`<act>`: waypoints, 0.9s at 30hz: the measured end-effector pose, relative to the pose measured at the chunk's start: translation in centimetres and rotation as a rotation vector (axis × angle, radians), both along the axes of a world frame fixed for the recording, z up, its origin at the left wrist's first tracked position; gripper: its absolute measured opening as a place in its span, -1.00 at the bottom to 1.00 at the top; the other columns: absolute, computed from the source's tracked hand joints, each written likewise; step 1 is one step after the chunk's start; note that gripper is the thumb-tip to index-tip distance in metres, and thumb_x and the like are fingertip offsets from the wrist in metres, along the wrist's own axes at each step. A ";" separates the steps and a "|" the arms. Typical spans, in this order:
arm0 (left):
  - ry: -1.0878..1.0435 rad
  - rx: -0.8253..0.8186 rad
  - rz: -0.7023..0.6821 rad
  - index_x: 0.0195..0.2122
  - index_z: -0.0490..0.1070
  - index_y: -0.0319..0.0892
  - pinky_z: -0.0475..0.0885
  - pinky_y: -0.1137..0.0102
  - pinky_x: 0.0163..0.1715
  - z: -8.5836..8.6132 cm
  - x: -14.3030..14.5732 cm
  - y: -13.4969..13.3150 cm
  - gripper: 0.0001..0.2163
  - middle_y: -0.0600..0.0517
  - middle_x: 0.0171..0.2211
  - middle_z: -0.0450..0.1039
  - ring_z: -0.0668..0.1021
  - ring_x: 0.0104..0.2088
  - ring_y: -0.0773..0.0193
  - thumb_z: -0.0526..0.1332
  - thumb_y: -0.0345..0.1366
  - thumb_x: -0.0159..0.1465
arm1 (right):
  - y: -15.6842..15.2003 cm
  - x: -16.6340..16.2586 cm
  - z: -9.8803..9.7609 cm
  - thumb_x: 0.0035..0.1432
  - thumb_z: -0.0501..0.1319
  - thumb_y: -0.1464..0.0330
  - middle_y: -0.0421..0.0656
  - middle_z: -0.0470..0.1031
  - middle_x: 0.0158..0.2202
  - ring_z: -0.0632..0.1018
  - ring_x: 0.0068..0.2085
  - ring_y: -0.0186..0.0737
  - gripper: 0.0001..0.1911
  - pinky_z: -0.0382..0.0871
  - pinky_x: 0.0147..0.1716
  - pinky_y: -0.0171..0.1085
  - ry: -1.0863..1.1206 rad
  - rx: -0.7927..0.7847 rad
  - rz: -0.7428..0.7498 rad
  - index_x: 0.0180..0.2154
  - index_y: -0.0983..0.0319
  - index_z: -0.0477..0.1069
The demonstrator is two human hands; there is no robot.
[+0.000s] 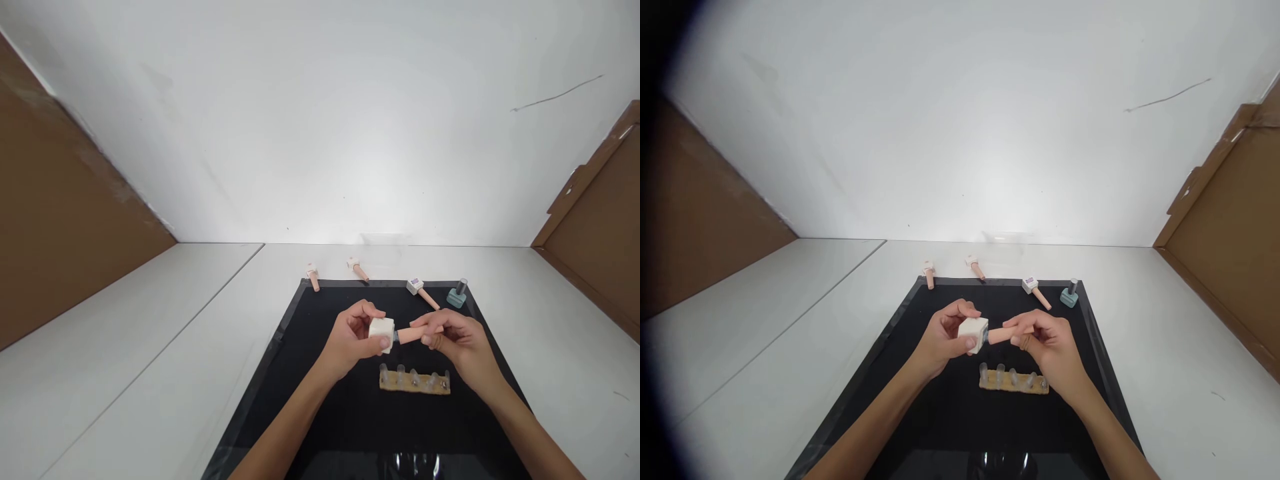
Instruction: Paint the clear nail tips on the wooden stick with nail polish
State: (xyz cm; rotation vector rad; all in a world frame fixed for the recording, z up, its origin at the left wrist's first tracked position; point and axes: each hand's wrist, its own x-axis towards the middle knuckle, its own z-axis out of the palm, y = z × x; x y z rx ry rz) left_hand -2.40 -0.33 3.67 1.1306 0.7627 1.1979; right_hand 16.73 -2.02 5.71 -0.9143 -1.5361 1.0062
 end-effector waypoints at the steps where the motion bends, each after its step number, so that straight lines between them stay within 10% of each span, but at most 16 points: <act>1: -0.019 -0.002 -0.003 -0.47 0.35 -0.21 0.31 0.55 -0.76 0.0 0.0 0.0 -0.58 0.17 -0.58 0.27 0.34 -0.66 0.47 0.48 -0.14 -0.26 | 0.1 -0.1 0.0 -0.01 0.32 0.42 -0.13 0.64 -0.41 0.53 -0.55 -0.26 -0.86 0.45 -0.58 -0.31 0.057 -0.063 0.010 -0.57 0.18 0.48; 27: -0.224 -0.081 0.016 -0.37 0.49 -0.18 0.34 0.56 -0.53 0.2 -1.1 0.1 -0.59 0.10 -0.52 0.47 0.45 -0.54 0.43 0.51 -0.16 -0.23 | -0.7 -0.1 0.0 0.01 0.40 0.39 -0.28 0.66 -0.35 0.60 -0.37 -0.42 -0.93 0.50 -0.40 -0.56 0.399 0.058 -0.078 -0.45 0.12 0.55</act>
